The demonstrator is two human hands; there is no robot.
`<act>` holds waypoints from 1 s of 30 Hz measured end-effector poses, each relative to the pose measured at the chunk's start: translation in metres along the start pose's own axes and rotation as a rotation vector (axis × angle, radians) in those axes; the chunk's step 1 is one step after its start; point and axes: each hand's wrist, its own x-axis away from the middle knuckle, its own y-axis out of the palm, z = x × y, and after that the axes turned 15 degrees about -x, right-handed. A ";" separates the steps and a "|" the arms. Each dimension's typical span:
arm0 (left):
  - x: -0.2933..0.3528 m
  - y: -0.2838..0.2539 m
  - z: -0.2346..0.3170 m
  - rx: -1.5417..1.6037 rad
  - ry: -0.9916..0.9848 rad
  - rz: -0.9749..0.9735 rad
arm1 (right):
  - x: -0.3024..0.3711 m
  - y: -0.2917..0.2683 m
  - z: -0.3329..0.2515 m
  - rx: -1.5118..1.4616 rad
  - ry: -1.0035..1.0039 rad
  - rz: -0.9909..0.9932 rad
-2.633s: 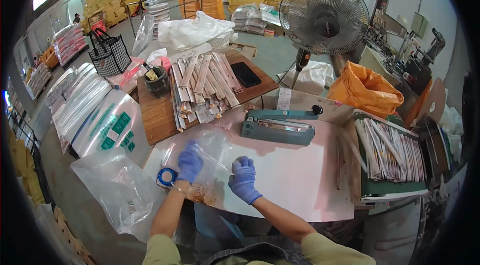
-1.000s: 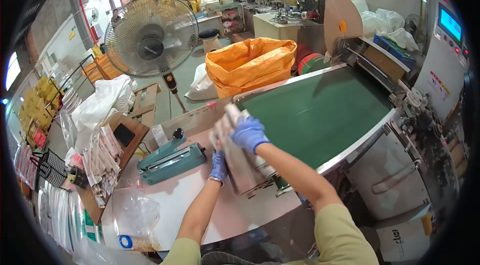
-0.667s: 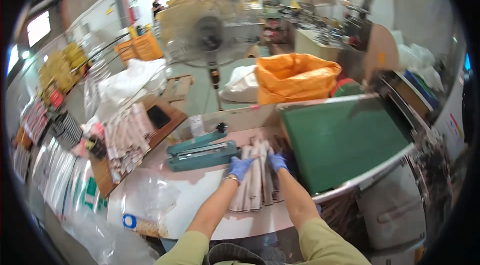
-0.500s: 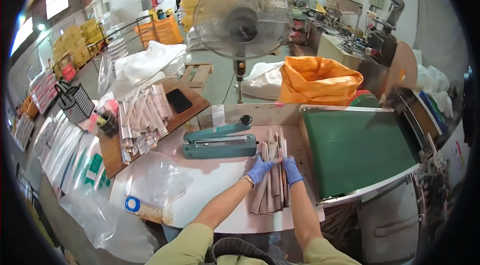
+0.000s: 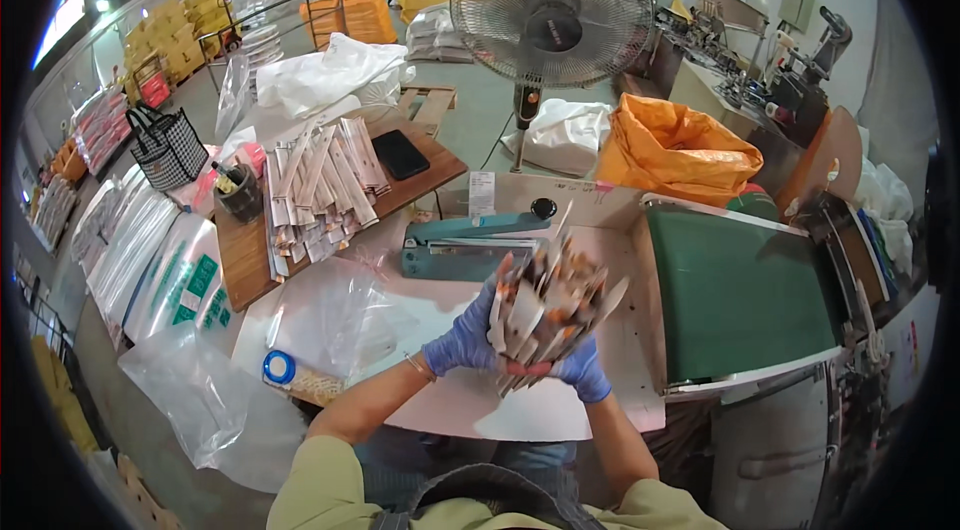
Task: Picking up bundles of sticks from a tray, placing them into plastic bags, and sealing the bags using a heat sealer.
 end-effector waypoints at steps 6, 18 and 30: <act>0.021 0.016 0.008 0.479 -0.118 -0.052 | -0.002 0.054 -0.066 -0.244 -0.242 -0.040; 0.124 0.043 0.052 1.442 -0.950 0.071 | -0.014 0.083 -0.031 -0.537 0.613 -0.353; 0.254 -0.109 -0.068 -1.351 -0.774 0.374 | -0.008 0.184 0.048 -0.642 0.773 -0.377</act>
